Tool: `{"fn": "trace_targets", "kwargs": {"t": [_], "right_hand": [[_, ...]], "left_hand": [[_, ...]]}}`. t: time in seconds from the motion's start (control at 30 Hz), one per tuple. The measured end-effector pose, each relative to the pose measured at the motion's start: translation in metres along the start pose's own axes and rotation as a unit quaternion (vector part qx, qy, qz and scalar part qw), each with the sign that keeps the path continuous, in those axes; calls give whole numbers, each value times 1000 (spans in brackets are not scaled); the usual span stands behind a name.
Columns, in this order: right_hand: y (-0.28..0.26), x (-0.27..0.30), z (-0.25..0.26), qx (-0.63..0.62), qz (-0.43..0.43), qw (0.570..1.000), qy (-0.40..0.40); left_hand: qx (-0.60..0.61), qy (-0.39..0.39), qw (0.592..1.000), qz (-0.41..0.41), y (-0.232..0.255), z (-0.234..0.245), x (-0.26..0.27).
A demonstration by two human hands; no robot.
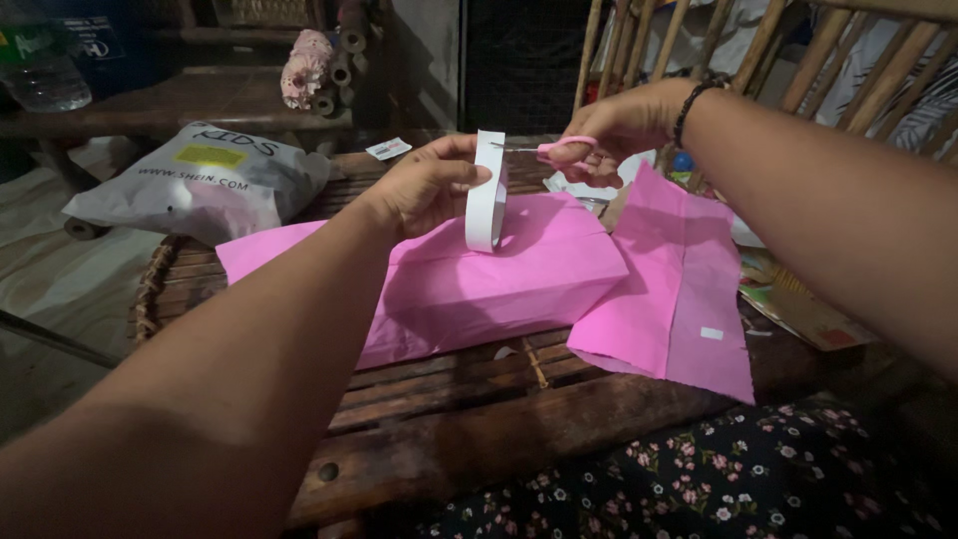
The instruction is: The person wraps a rectangular item in pink paper on a bamboo table. They fold the paper edges, smooth the creases, and secure the folds with white adhesive tape using scissors to cut the tape. The wrapped item remains on the table at the end.
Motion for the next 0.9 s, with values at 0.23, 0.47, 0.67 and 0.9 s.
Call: {"fn": "trace_targets", "kwargs": {"t": [0.23,0.47,0.67,0.9], "right_hand": [[-4,-6,-4,-40,20,999,-12],[-8,-1,-1,11,22,998,52],[-11,3,-4,8,32,998,47],[-6,-1,-3,-35,37,998,42]], "left_hand": [[0,2,1000,-1,4,-7,3],[7,0,1000,-3,3,-2,5],[-1,3,1000,1,2,-1,4],[-4,6,1000,11,5,-5,6]]}}
Point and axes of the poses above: each hand's wrist, its own x-axis away from the middle knuckle, its own z-axis out of the back of the hand, y = z × x, the point moved 7 cm from there along -x, towards the middle knuckle, and after that the axes turned 5 degrees about -x, right-handed, at the moved point
